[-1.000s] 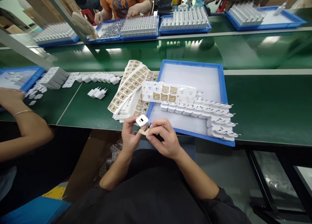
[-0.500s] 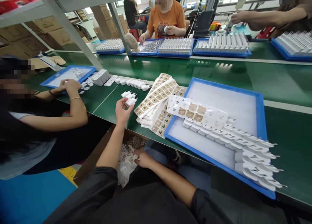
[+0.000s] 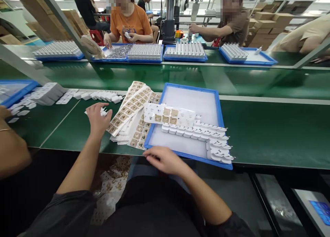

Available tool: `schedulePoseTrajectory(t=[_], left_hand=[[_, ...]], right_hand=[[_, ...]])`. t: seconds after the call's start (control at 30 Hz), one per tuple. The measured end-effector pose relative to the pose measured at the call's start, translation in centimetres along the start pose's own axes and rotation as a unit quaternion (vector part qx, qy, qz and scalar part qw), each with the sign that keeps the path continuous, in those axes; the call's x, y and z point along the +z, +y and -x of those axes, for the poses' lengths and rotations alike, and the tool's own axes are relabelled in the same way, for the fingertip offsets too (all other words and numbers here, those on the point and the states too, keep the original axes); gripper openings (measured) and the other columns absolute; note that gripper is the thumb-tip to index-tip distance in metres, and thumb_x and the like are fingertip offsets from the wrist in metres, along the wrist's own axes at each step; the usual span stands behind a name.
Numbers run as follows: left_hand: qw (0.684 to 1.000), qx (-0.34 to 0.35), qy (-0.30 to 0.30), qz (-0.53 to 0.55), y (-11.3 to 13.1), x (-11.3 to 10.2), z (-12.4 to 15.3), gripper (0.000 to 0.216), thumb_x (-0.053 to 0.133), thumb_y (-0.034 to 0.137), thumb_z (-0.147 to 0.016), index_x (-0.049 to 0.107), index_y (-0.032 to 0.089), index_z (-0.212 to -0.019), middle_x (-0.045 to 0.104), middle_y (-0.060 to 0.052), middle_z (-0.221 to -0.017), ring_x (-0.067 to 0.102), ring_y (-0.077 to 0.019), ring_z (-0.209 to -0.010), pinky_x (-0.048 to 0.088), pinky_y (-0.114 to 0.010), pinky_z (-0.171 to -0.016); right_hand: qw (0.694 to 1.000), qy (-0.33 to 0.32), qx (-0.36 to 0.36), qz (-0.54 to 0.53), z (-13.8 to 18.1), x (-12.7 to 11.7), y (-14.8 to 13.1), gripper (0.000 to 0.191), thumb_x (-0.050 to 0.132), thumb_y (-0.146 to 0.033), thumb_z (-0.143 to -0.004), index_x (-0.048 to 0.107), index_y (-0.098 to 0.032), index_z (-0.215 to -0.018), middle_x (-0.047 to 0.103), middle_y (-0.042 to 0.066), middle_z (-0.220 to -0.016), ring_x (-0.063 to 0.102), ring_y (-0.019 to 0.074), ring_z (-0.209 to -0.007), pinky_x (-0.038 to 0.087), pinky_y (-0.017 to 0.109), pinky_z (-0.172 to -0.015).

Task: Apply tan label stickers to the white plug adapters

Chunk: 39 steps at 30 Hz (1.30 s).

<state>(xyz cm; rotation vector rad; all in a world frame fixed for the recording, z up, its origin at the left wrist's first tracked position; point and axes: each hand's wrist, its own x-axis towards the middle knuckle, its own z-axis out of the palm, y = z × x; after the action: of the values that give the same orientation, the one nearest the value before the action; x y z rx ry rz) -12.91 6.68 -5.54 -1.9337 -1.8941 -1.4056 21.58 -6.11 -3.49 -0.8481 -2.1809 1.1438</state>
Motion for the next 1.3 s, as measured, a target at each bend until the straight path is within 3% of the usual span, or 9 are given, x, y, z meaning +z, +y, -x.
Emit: schedulePoseTrajectory(t=[0.07,0.17,0.27,0.37,0.53,0.8,0.97,1.1,1.3], left_hand=[[0.995,0.069,-0.053,0.045,4.3,1.5,-1.1,0.026,0.062,0.037,-0.091,0.066,0.023,-0.113,0.069,-0.008,-0.113,0.059,-0.0338,-0.116,0.045,-0.061,-0.107],[0.968,0.153,-0.173,0.098,11.4,4.7,-2.7,0.030,0.062,0.038,-0.093,0.068,0.024,-0.117,0.073,-0.006,-0.114,0.064,-0.0292,-0.113,0.051,-0.050,-0.104],[0.930,0.207,-0.281,0.118,16.7,8.1,-4.0,0.036,0.060,0.035,-0.093,0.068,0.020,-0.125,0.070,-0.009,-0.131,0.057,-0.0302,-0.130,0.042,-0.050,-0.115],[0.903,0.197,-0.370,0.098,19.3,10.4,-4.9,0.035,0.064,0.036,-0.089,0.073,0.019,-0.118,0.064,-0.012,-0.140,0.048,-0.0340,-0.140,0.033,-0.055,-0.122],[0.871,0.163,-0.454,0.097,19.8,10.8,-5.6,0.024,0.062,0.037,-0.087,0.079,0.022,-0.096,0.066,-0.008,-0.138,0.043,-0.0339,-0.143,0.031,-0.053,-0.123],[0.856,0.120,-0.488,0.116,19.7,9.7,-5.9,0.030,0.058,0.040,-0.088,0.079,0.021,-0.098,0.062,-0.008,-0.143,0.041,-0.0317,-0.146,0.030,-0.048,-0.125],[0.832,0.095,-0.525,0.153,19.7,9.5,-5.9,0.030,0.053,0.039,-0.089,0.076,0.020,-0.093,0.064,-0.008,-0.142,0.055,-0.0282,-0.134,0.041,-0.044,-0.118],[0.845,0.105,-0.510,0.119,20.0,9.7,-5.8,0.028,0.054,0.037,-0.088,0.075,0.019,-0.091,0.069,-0.007,-0.133,0.058,-0.0266,-0.129,0.041,-0.040,-0.118],[0.889,0.090,-0.444,0.065,19.9,10.8,-5.0,0.024,0.055,0.030,-0.090,0.075,0.019,-0.094,0.067,-0.010,-0.132,0.045,-0.0347,-0.139,0.032,-0.056,-0.121]], right_hand=[[0.991,0.114,-0.007,0.073,-0.2,-4.3,-0.4,0.024,0.055,-0.026,-0.099,0.071,-0.025,-0.116,0.078,0.009,-0.109,0.072,0.0244,-0.099,0.058,0.041,-0.090],[0.932,0.269,0.028,0.242,-1.7,-9.6,0.6,0.027,0.054,-0.025,-0.097,0.069,-0.023,-0.120,0.073,0.013,-0.120,0.065,0.0318,-0.117,0.051,0.053,-0.102],[0.887,0.286,0.101,0.348,-3.7,-12.5,2.4,0.034,0.054,-0.020,-0.093,0.066,-0.017,-0.124,0.072,0.017,-0.122,0.061,0.0375,-0.119,0.049,0.057,-0.102],[0.887,0.246,0.135,0.367,-4.6,-13.5,3.6,0.033,0.054,-0.016,-0.091,0.068,-0.016,-0.120,0.076,0.015,-0.109,0.066,0.0359,-0.106,0.052,0.054,-0.094],[0.894,0.263,0.075,0.355,-4.0,-13.4,3.6,0.030,0.053,-0.014,-0.091,0.070,-0.019,-0.115,0.074,0.012,-0.107,0.068,0.0301,-0.103,0.053,0.046,-0.091],[0.873,0.242,-0.007,0.423,-4.6,-12.2,2.9,0.022,0.057,-0.021,-0.096,0.075,-0.024,-0.109,0.074,0.009,-0.113,0.061,0.0294,-0.107,0.045,0.045,-0.092],[0.862,0.244,-0.027,0.443,-5.0,-11.9,2.8,0.021,0.055,-0.024,-0.100,0.075,-0.024,-0.102,0.075,0.009,-0.110,0.060,0.0284,-0.106,0.043,0.045,-0.092],[0.864,0.238,-0.036,0.442,-5.2,-11.7,2.9,0.023,0.051,-0.024,-0.102,0.073,-0.024,-0.094,0.075,0.009,-0.109,0.059,0.0279,-0.105,0.042,0.045,-0.092],[0.893,0.275,-0.070,0.349,-2.2,-11.7,1.7,0.013,0.059,-0.024,-0.098,0.070,-0.024,-0.092,0.072,0.010,-0.113,0.062,0.0274,-0.109,0.048,0.045,-0.095]])
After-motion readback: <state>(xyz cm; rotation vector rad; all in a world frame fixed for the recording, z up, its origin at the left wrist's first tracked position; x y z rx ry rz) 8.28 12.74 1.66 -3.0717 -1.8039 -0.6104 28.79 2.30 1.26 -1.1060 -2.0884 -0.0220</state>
